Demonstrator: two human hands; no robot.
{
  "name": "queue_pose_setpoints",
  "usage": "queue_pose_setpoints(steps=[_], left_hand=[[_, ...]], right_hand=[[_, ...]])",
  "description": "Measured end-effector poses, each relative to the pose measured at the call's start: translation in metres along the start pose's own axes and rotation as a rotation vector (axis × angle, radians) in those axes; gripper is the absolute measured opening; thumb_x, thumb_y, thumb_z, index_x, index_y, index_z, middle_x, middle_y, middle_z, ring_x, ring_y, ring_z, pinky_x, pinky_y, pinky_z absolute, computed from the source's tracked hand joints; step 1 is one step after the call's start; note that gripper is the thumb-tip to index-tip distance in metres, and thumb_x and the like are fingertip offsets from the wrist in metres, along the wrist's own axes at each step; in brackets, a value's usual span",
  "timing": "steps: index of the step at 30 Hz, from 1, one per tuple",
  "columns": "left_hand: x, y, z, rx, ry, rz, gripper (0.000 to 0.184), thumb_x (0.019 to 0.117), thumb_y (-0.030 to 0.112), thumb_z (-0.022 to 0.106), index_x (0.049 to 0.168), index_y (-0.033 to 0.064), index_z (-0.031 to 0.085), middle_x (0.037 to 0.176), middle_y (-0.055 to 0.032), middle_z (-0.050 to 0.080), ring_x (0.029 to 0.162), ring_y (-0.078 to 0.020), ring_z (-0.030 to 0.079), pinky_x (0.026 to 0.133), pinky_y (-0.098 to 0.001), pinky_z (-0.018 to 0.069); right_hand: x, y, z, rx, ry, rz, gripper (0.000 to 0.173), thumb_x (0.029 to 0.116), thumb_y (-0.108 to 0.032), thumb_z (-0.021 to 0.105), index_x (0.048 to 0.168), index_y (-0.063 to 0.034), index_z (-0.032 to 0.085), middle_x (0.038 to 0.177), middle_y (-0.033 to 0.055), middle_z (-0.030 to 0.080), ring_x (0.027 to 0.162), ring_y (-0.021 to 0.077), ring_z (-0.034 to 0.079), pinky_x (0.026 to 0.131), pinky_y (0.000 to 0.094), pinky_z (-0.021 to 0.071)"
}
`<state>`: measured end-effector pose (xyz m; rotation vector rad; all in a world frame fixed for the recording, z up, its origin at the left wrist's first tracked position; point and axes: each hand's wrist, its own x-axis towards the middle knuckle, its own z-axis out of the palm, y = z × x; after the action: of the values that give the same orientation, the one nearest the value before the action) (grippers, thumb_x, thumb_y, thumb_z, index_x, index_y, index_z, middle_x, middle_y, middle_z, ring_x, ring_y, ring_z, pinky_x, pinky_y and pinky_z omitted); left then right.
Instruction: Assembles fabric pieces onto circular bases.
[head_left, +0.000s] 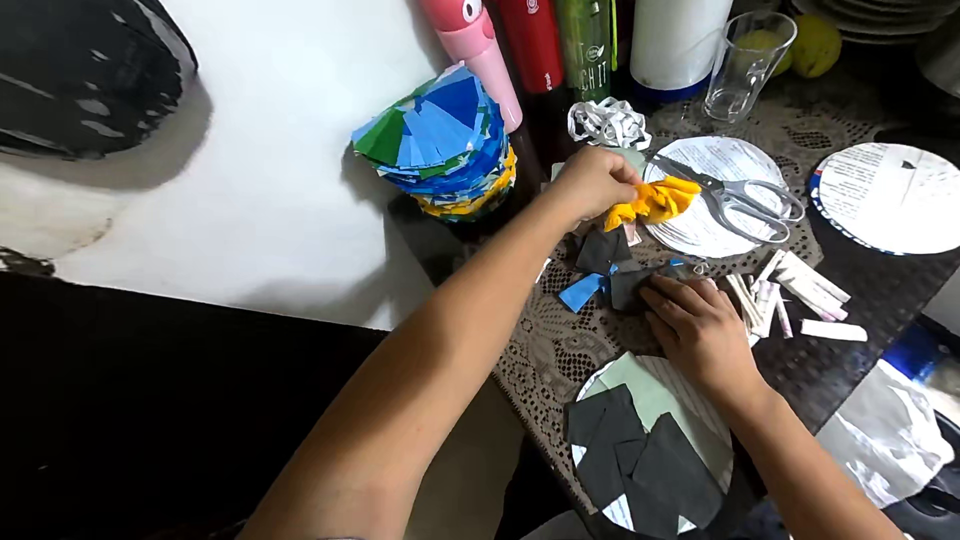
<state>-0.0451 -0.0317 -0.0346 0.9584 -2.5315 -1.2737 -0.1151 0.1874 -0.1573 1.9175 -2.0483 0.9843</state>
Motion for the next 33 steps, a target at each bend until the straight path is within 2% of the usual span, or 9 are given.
queue_pose_setpoints(steps=[2, 4, 10, 13, 19, 23, 25, 28, 33], left_hand=[[-0.002, -0.002, 0.002, -0.001, -0.023, 0.041, 0.039, 0.0977, 0.012, 0.068, 0.136, 0.0042, 0.062, 0.137, -0.0156, 0.061, 0.117, -0.0239, 0.064, 0.1, -0.0446, 0.0517], [-0.015, 0.0, 0.004, 0.035, 0.002, 0.063, 0.042, 0.1005, 0.014, 0.065, 0.141, 0.0068, 0.058, 0.141, -0.0148, 0.06, 0.116, -0.0239, 0.066, 0.096, -0.0436, 0.0537], [-0.087, -0.022, 0.018, 0.167, 0.137, 0.022, 0.022, 0.1027, 0.012, 0.058, 0.12, 0.0053, 0.07, 0.119, -0.0115, 0.07, 0.103, -0.0223, 0.069, 0.092, -0.0446, 0.056], [-0.119, -0.042, 0.035, 0.099, 0.193, -0.07, 0.017, 0.1026, 0.011, 0.06, 0.114, 0.0063, 0.072, 0.106, -0.0095, 0.073, 0.087, -0.0187, 0.07, 0.08, -0.0424, 0.0577], [-0.151, -0.063, 0.057, -0.005, 0.27, -0.164, 0.017, 0.0984, 0.01, 0.063, 0.111, 0.0036, 0.073, 0.101, -0.0111, 0.073, 0.09, -0.0184, 0.069, 0.084, -0.0405, 0.0561], [-0.152, -0.058, 0.064, 0.01, 0.284, -0.111, 0.017, 0.0977, 0.011, 0.064, 0.107, 0.0044, 0.076, 0.104, -0.0108, 0.074, 0.096, -0.0199, 0.07, 0.088, -0.0414, 0.056], [-0.149, -0.052, 0.068, -0.013, 0.276, -0.092, 0.018, 0.0991, 0.012, 0.064, 0.11, 0.0043, 0.076, 0.11, -0.0114, 0.073, 0.101, -0.0208, 0.07, 0.091, -0.0416, 0.0556], [-0.143, -0.042, 0.073, -0.062, 0.254, -0.104, 0.021, 0.1013, 0.016, 0.063, 0.116, 0.0059, 0.075, 0.112, -0.0089, 0.074, 0.099, -0.0181, 0.071, 0.09, -0.0402, 0.0559], [-0.133, -0.034, 0.08, -0.186, 0.267, -0.095, 0.017, 0.0983, 0.019, 0.07, 0.11, 0.0068, 0.073, 0.099, -0.0043, 0.074, 0.078, -0.0085, 0.068, 0.073, -0.0286, 0.0567]], right_hand=[[0.0, 0.001, -0.001, 0.018, -0.011, -0.012, 0.028, 0.0978, -0.019, 0.057, 0.113, -0.016, 0.08, 0.125, 0.0103, 0.072, 0.113, 0.0358, 0.065, 0.088, 0.053, 0.0513], [0.001, -0.003, -0.004, -0.003, -0.02, -0.001, 0.029, 0.0947, -0.024, 0.058, 0.113, -0.019, 0.08, 0.13, 0.0132, 0.068, 0.118, 0.0395, 0.061, 0.089, 0.0584, 0.0472], [0.025, -0.042, -0.008, -0.007, -0.022, 0.035, 0.012, 0.0899, -0.013, 0.068, 0.089, -0.0026, 0.075, 0.089, 0.0168, 0.069, 0.087, 0.0373, 0.069, 0.07, 0.0513, 0.0554], [0.037, -0.055, -0.001, -0.058, -0.132, 0.087, 0.01, 0.0867, -0.007, 0.071, 0.088, 0.0035, 0.073, 0.088, 0.0211, 0.069, 0.087, 0.0394, 0.07, 0.069, 0.0517, 0.0566], [0.05, -0.067, 0.001, -0.184, -0.234, 0.056, 0.007, 0.0864, 0.005, 0.065, 0.083, 0.007, 0.071, 0.083, 0.0227, 0.068, 0.081, 0.0395, 0.071, 0.063, 0.0488, 0.0565], [0.051, -0.055, -0.015, 0.056, -0.297, 0.208, 0.012, 0.0907, -0.002, 0.063, 0.087, 0.004, 0.072, 0.091, 0.021, 0.072, 0.086, 0.04, 0.072, 0.071, 0.0587, 0.0563], [0.051, -0.043, -0.024, 0.209, -0.307, 0.33, 0.012, 0.0919, -0.005, 0.066, 0.09, 0.0019, 0.075, 0.09, 0.018, 0.073, 0.084, 0.0347, 0.071, 0.074, 0.0577, 0.0559], [0.052, -0.033, -0.032, 0.38, -0.292, 0.499, 0.008, 0.0943, -0.007, 0.07, 0.091, -0.0032, 0.077, 0.083, 0.0098, 0.072, 0.075, 0.0185, 0.067, 0.071, 0.044, 0.0534], [0.049, -0.024, -0.031, 0.552, -0.277, 0.622, 0.01, 0.0956, -0.01, 0.07, 0.089, -0.0072, 0.077, 0.078, 0.0002, 0.071, 0.068, 0.0048, 0.062, 0.065, 0.0288, 0.0509]])
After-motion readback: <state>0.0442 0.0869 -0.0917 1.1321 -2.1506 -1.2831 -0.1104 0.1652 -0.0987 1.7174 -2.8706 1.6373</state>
